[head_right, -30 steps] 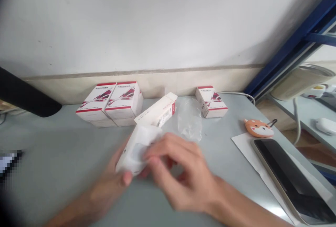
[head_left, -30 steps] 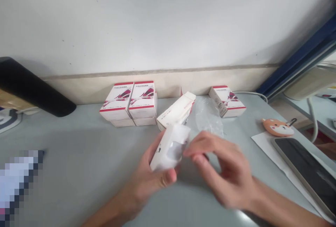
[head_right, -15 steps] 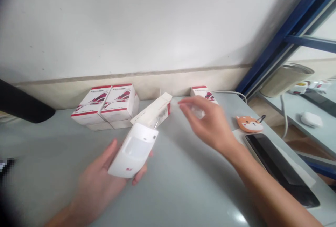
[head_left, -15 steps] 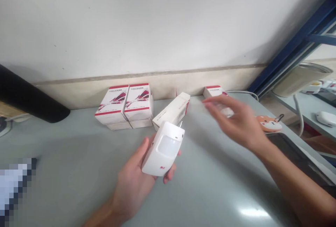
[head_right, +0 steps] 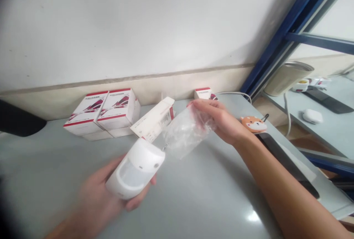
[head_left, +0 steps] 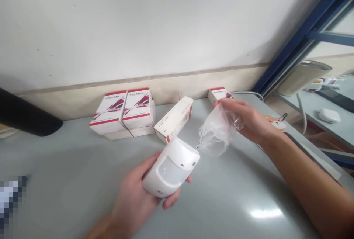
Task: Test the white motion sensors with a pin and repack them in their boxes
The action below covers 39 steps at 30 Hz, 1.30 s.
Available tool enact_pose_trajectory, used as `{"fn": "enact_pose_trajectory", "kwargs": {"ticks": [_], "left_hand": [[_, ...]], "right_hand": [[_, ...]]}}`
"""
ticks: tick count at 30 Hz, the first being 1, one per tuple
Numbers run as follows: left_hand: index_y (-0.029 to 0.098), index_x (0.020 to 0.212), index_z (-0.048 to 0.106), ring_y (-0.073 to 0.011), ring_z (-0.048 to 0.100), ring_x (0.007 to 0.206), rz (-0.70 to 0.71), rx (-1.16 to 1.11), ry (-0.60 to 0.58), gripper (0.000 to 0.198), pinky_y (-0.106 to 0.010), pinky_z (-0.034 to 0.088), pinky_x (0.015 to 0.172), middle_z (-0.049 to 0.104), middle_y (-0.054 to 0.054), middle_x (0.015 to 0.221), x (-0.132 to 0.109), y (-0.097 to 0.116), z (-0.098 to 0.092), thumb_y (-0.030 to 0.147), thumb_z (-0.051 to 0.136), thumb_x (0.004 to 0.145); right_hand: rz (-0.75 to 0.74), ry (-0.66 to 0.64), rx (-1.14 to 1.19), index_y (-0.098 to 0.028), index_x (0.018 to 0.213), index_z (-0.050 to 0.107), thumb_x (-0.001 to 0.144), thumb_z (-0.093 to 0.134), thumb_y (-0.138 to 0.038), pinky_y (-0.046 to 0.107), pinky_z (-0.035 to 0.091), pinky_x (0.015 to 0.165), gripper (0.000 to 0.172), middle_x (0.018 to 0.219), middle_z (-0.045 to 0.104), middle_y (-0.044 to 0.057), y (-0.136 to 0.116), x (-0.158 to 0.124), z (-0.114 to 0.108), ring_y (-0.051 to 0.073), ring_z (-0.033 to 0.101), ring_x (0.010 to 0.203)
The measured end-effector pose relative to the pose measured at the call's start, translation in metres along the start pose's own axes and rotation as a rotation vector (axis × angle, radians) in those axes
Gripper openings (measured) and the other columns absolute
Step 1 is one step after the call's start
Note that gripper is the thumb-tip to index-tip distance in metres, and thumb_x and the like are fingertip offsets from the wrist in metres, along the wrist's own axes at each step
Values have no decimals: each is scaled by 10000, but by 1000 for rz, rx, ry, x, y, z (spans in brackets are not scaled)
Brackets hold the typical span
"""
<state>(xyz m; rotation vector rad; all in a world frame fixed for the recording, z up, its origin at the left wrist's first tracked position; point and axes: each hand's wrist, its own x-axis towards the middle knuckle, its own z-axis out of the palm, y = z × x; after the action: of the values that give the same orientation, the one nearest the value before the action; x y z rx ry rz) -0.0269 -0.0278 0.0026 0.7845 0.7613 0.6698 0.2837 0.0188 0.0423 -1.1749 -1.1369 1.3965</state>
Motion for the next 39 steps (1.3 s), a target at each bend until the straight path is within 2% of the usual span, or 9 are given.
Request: {"fn": "enact_pose_trajectory", "kwargs": {"ticks": [6, 10, 15, 20, 24, 28, 31, 35, 39], "left_hand": [[177, 1115, 711, -124, 491, 503, 17, 1, -35, 260, -299, 326, 536, 778, -136, 877, -1, 7, 4, 343, 557, 989], [195, 1237, 680, -131, 487, 531, -55, -16, -98, 464, -320, 341, 587, 776, -147, 932, 0, 8, 7, 532, 428, 1042], [304, 1612, 355, -163, 557, 615, -32, 24, -47, 646, -316, 372, 647, 736, -78, 903, 1, 2, 2, 578, 461, 1036], [187, 1435, 548, -148, 530, 599, -92, 89, -30, 580, -315, 382, 645, 690, -67, 847, 3, -3, 0, 591, 479, 1024], [203, 1290, 587, -164, 578, 618, -43, 43, -55, 445, -315, 409, 648, 683, -49, 809, 4, -5, 2, 553, 441, 1055], [222, 1221, 590, -197, 643, 702, 50, -12, -64, 405, -334, 453, 700, 712, -64, 866, 6, -1, 1, 559, 428, 1064], [217, 1269, 585, -212, 651, 754, 69, -9, -47, 425, -339, 465, 729, 714, -66, 853, 8, 2, 2, 555, 420, 1071], [190, 1251, 617, -234, 657, 803, 18, 66, 31, 524, -368, 492, 781, 743, -93, 914, 10, -2, 0, 621, 385, 1064], [262, 1324, 637, -265, 661, 1093, 103, 243, 206, 530, -347, 498, 906, 757, -78, 1133, 9, -4, -3, 663, 445, 1037]], "right_hand": [[76, -36, -24, -193, 800, 734, 943, 715, -532, 249, 426, 547, 369, 712, 625, 7, 4, -1, -1, 133, 577, 629], [102, -119, -9, -202, 922, 763, 943, 726, -520, 248, 474, 574, 321, 771, 669, 16, 4, -3, 5, 144, 614, 665], [101, -179, -33, -207, 1004, 764, 960, 708, -522, 244, 506, 610, 324, 805, 694, 22, 1, -6, 7, 150, 647, 705], [48, -201, -94, -230, 1056, 770, 985, 677, -517, 257, 529, 647, 310, 856, 726, 25, 0, -9, 5, 159, 666, 742], [-44, -242, -31, -300, 1386, 662, 1011, 532, -667, 386, 598, 904, 541, 1228, 744, 79, 1, -7, 10, 241, 727, 1032], [-100, -176, 164, -330, 1572, 452, 1016, 371, -760, 479, 533, 1102, 707, 1485, 619, 98, 8, -3, 23, 266, 670, 1261], [-45, -325, 106, -270, 1539, 492, 1002, 553, -675, 438, 547, 1076, 675, 1416, 660, 130, 17, -5, 38, 230, 693, 1188], [-15, -634, 64, -164, 1329, 668, 1012, 638, -537, 414, 568, 981, 491, 1030, 772, 85, 24, -16, 61, 201, 736, 960], [-128, -466, -116, -185, 1187, 744, 1008, 656, -505, 413, 542, 990, 378, 1043, 770, 69, 20, -23, 67, 220, 702, 1008]]}}
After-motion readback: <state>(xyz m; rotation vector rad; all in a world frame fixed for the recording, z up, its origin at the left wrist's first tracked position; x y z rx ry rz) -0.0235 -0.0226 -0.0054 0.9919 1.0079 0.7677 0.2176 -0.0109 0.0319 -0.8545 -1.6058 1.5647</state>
